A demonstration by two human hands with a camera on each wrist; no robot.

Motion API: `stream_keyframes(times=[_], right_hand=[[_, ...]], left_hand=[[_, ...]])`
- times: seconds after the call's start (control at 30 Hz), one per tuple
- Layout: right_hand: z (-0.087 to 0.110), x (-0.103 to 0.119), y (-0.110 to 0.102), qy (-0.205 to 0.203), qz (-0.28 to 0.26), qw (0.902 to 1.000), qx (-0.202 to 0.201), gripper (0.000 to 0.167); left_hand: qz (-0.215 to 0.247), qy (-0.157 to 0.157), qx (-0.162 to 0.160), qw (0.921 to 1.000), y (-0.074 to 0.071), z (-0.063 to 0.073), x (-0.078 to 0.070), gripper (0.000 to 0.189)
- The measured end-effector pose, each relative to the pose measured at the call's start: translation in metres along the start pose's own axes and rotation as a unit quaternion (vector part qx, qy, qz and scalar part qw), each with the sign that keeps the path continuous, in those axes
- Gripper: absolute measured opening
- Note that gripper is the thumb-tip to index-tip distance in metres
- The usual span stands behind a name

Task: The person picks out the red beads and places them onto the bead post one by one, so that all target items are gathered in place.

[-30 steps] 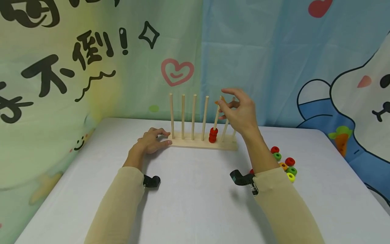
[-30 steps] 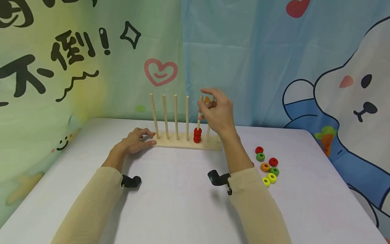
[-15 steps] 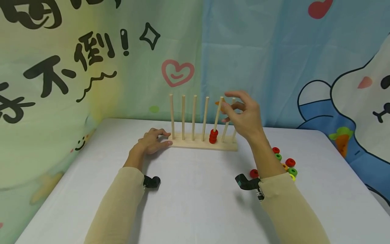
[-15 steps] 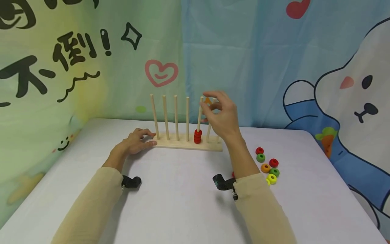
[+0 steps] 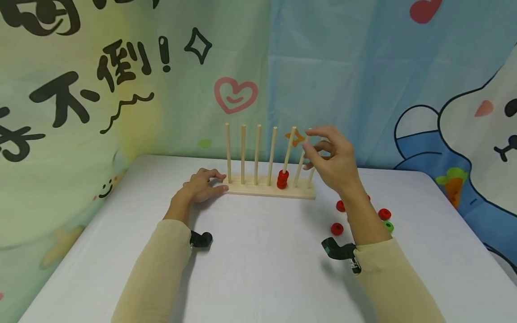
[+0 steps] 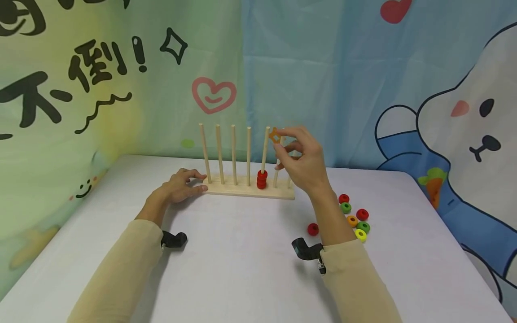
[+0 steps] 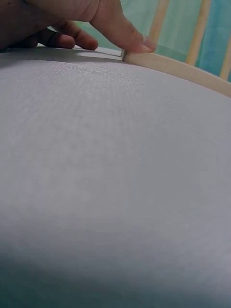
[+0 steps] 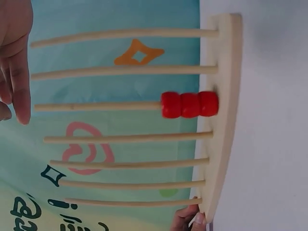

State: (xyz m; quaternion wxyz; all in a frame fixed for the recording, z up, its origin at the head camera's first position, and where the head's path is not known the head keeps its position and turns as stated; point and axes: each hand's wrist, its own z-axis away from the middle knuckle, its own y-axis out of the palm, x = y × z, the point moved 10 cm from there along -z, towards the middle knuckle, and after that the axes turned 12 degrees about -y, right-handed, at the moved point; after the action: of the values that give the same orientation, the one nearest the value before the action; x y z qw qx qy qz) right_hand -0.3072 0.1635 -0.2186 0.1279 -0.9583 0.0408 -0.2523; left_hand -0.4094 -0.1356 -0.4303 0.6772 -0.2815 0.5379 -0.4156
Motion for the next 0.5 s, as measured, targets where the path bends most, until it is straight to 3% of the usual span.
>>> stream_keyframes(times=[0.2, 0.5], right_hand=[[0.012, -0.005, -0.008, 0.015, 0.001, 0.9999, -0.005, 0.03], [0.019, 0.001, -0.015, 0.0, 0.027, 0.9996, -0.001, 0.031]], left_hand=[[0.001, -0.005, 0.001, 1.0, 0.0, 0.0, 0.002, 0.052], [0.004, -0.001, -0.005, 1.0, -0.001, -0.001, 0.001, 0.049]])
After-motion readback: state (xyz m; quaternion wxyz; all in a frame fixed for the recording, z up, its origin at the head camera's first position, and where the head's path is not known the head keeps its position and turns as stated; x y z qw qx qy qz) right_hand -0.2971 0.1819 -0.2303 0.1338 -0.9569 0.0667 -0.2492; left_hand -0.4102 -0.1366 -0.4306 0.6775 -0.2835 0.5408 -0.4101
